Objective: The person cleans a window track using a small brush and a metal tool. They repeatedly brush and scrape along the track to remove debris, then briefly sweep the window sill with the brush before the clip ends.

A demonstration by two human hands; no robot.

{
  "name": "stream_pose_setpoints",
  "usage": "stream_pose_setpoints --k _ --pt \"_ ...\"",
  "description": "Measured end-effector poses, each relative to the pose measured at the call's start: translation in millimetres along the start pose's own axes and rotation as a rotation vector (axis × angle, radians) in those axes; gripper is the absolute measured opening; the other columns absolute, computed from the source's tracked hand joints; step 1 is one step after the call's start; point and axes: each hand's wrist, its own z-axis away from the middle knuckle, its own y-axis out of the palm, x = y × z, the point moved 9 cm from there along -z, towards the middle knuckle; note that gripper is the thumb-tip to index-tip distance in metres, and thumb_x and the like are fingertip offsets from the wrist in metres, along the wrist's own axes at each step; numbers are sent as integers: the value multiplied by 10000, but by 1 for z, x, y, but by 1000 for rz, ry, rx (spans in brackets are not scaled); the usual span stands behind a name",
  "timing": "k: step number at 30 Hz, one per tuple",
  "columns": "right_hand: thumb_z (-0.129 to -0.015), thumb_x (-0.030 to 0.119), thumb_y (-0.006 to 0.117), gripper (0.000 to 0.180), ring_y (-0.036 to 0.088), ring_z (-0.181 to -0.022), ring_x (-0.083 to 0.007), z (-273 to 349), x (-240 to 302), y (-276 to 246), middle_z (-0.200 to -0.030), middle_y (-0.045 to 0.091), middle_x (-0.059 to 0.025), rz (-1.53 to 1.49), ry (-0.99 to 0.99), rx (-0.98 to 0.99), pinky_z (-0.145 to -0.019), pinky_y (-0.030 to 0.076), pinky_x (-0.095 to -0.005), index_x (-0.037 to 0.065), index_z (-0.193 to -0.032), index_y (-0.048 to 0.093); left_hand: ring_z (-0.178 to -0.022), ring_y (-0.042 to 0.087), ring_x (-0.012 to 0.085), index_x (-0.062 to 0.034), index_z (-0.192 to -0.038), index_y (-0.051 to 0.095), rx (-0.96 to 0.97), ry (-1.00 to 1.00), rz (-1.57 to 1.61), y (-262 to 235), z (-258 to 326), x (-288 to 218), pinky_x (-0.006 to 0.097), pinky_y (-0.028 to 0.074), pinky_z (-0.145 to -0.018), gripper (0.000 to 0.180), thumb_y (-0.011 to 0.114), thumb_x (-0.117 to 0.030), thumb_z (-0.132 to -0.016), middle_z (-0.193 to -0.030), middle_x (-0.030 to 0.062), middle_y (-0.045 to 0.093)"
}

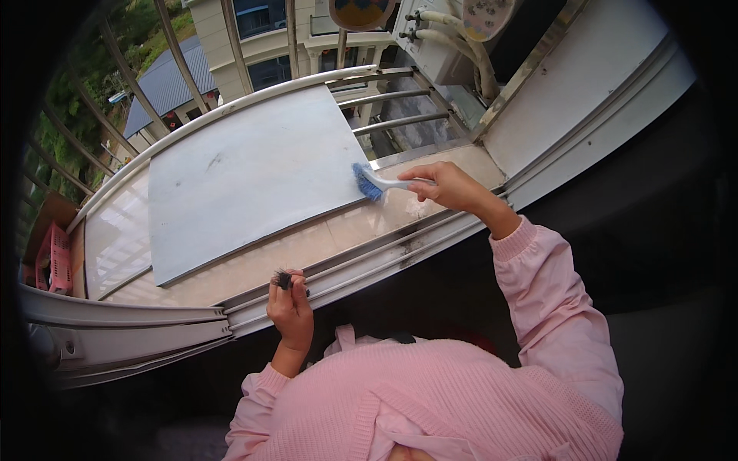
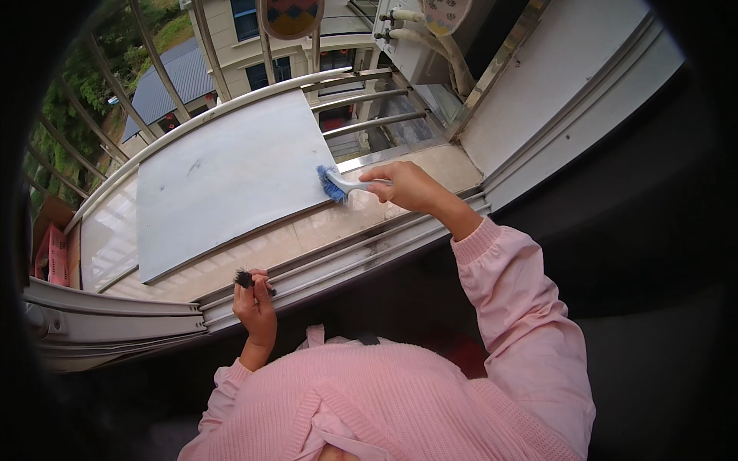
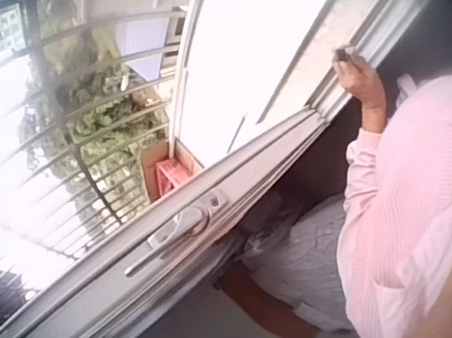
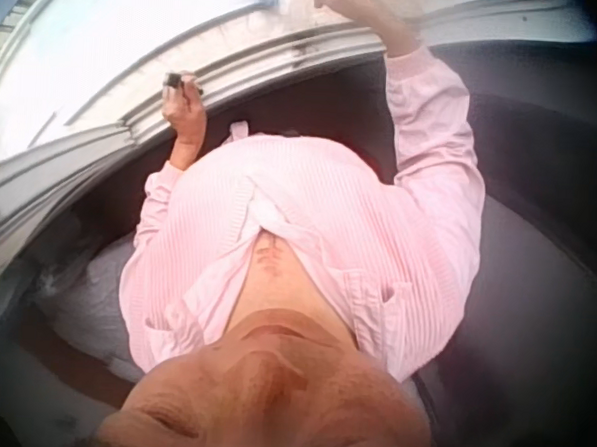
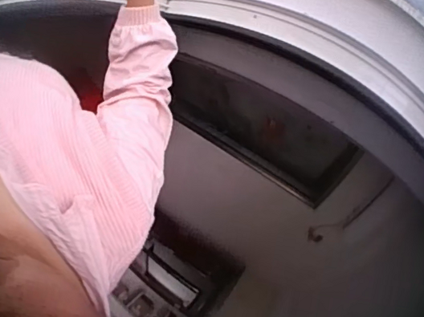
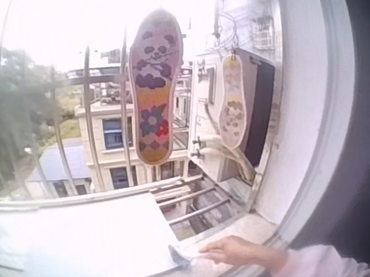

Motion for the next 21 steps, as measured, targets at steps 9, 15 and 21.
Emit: stream_pose_setpoints --k 9,15,21 --pt "-861 201 692 317 608 -686 -161 43 20 20 -797 682 -108 -87 -104 97 -691 477 -293 104 -1162 681 -709 600 242 17 -841 579 34 -128 38 2 2 6 326 481 -604 125 515 -20 -942 -848 137 615" --pt "-855 243 674 256 652 -808 -277 38 8 16 -874 705 -100 461 -76 40 -724 497 -378 219 -1108 708 -679 585 219 12 -845 579 34 -149 59 2 1 7 319 475 -590 124 518 -30 -945 -857 133 617" --pt "-827 246 688 246 642 -807 -287 45 29 -20 -856 700 -71 728 -280 -130 -700 494 -391 231 -1070 720 -670 584 206 6 -846 579 18 -116 35 -1 1 5 313 475 -588 135 514 -45 -953 -860 130 620"
